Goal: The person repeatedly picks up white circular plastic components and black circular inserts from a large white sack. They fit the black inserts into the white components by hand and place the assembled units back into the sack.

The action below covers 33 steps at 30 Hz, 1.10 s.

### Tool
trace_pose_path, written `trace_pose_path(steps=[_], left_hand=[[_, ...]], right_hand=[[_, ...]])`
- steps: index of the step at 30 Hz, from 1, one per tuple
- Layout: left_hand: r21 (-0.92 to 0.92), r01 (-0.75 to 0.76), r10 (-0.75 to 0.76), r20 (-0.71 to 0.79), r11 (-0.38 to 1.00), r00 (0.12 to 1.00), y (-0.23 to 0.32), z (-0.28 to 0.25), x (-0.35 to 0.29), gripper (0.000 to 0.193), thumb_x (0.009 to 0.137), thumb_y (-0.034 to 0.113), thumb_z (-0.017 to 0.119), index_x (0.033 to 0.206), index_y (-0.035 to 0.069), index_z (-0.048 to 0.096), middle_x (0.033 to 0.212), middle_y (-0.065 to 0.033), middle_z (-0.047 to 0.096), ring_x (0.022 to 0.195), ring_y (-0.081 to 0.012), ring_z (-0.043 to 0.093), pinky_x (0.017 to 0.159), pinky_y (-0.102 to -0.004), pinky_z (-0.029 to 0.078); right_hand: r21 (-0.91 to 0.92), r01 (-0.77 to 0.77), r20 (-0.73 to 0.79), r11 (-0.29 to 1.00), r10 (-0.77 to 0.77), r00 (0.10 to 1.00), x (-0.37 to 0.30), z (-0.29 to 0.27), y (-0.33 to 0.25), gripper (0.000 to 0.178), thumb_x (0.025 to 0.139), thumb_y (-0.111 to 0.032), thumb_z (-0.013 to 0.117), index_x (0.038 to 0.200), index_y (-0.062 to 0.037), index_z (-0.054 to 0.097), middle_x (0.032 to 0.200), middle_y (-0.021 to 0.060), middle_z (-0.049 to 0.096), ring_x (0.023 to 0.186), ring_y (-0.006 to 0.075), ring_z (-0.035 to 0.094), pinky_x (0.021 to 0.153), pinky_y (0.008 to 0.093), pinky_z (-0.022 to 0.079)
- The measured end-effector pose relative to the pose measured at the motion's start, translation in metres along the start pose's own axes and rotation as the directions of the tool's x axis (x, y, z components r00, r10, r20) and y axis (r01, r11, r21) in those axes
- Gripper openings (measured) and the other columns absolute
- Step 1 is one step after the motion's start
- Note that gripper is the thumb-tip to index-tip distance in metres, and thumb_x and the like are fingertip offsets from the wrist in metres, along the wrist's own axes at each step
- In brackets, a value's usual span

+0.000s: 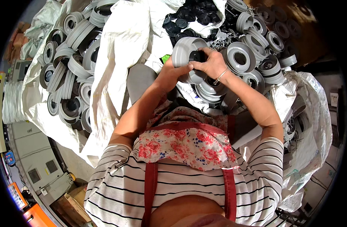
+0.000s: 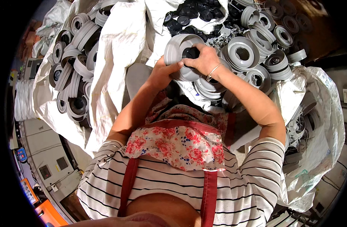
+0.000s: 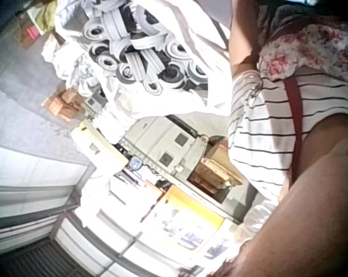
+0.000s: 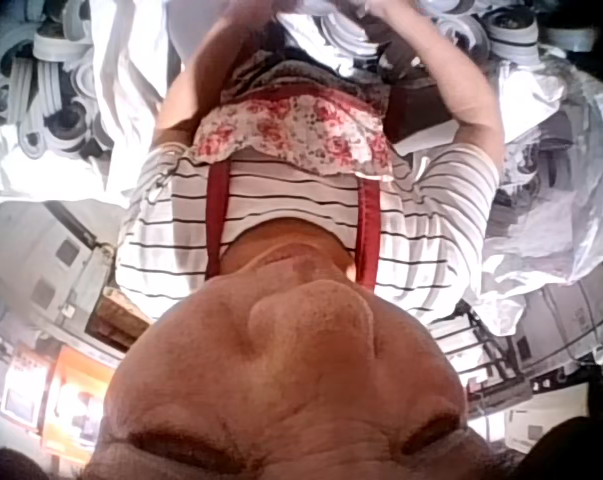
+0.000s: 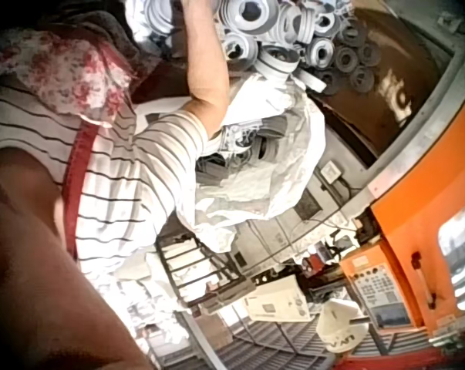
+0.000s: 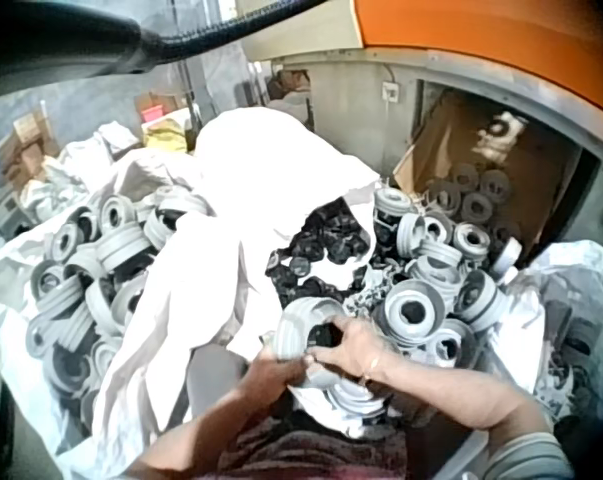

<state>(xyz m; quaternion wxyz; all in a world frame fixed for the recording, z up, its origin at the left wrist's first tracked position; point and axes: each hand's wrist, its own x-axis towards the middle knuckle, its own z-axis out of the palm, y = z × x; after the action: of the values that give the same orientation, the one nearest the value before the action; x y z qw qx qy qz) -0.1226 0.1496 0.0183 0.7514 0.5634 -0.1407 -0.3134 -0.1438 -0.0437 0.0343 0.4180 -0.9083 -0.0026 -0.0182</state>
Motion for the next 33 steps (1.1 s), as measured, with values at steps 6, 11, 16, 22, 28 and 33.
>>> trace_pose_path(steps=[6, 11, 16, 22, 28, 33], left_hand=[[-0.118, 0.086, -0.076, 0.09, 0.989, 0.993, 0.007, -0.012, 0.002, 0.04, 0.087, 0.017, 0.061, 0.12, -0.001, 0.051, 0.105, -0.008, 0.06, 0.091, -0.0155, 0.059, 0.079, -0.0294, 0.048], [-0.311, 0.222, -0.18, 0.159, 0.924, 0.971, 0.009, -0.012, -0.002, 0.039, 0.086, 0.019, 0.062, 0.118, -0.002, 0.053, 0.102, -0.008, 0.062, 0.09, -0.0157, 0.061, 0.08, -0.0303, 0.05], [0.065, 0.005, -0.002, -0.049, 0.998, 0.999, 0.007, 0.002, -0.005, 0.043, 0.079, 0.012, 0.072, 0.114, 0.0, 0.051, 0.097, -0.008, 0.062, 0.083, -0.0137, 0.06, 0.074, -0.0287, 0.05], [0.203, -0.055, 0.079, -0.112, 0.978, 0.991, 0.042, 0.007, -0.001, 0.05, 0.074, 0.009, 0.075, 0.112, -0.006, 0.045, 0.098, -0.0099, 0.061, 0.079, -0.0148, 0.062, 0.066, -0.0276, 0.053], [0.862, -0.093, 0.661, -0.307, 0.498, 0.685, 0.127, -0.006, 0.033, 0.056, 0.073, 0.012, 0.078, 0.117, -0.004, 0.048, 0.103, -0.013, 0.062, 0.09, -0.0212, 0.061, 0.079, -0.0308, 0.051], [0.964, -0.261, 0.995, -0.034, 0.058, 0.094, 0.138, -0.045, 0.072, 0.051, 0.076, 0.012, 0.075, 0.117, -0.004, 0.049, 0.098, -0.012, 0.064, 0.093, -0.0194, 0.061, 0.079, -0.0304, 0.05]], right_hand=[[-0.239, 0.484, 0.087, 0.842, -0.477, 0.874, -0.003, 0.003, 0.01, 0.06, 0.066, -0.028, 0.076, 0.112, 0.0023, 0.053, 0.104, 0.0204, 0.056, 0.1, 0.0376, 0.05, 0.089, 0.0416, 0.044], [-0.259, 0.684, 0.311, 0.682, -0.611, 0.728, -0.008, -0.003, 0.008, 0.061, 0.066, -0.023, 0.079, 0.114, 0.0032, 0.053, 0.109, 0.0192, 0.054, 0.099, 0.0362, 0.052, 0.088, 0.0397, 0.046], [0.394, -0.216, 0.164, 0.893, 0.163, 0.973, -0.001, 0.014, 0.018, 0.059, 0.08, -0.049, 0.065, 0.108, 0.0028, 0.058, 0.078, 0.0193, 0.064, 0.069, 0.0276, 0.065, 0.059, 0.0337, 0.053], [0.616, -0.225, 0.248, 0.755, 0.085, 0.965, 0.016, 0.016, 0.007, 0.054, 0.091, -0.042, 0.055, 0.103, 0.0105, 0.052, 0.076, 0.0165, 0.064, 0.057, 0.0197, 0.064, 0.044, 0.0267, 0.05], [0.765, -0.302, 0.233, 0.568, 0.193, 0.953, 0.079, -0.001, 0.005, 0.067, 0.091, -0.053, 0.049, 0.102, 0.0124, 0.055, 0.08, 0.0177, 0.066, 0.063, 0.025, 0.067, 0.057, 0.0328, 0.057], [0.312, -0.353, -0.073, 0.882, 0.393, 0.917, 0.164, 0.022, 0.13, 0.048, 0.085, -0.039, 0.057, 0.1, 0.0067, 0.064, 0.088, 0.018, 0.066, 0.066, 0.0235, 0.066, 0.057, 0.0313, 0.054]])
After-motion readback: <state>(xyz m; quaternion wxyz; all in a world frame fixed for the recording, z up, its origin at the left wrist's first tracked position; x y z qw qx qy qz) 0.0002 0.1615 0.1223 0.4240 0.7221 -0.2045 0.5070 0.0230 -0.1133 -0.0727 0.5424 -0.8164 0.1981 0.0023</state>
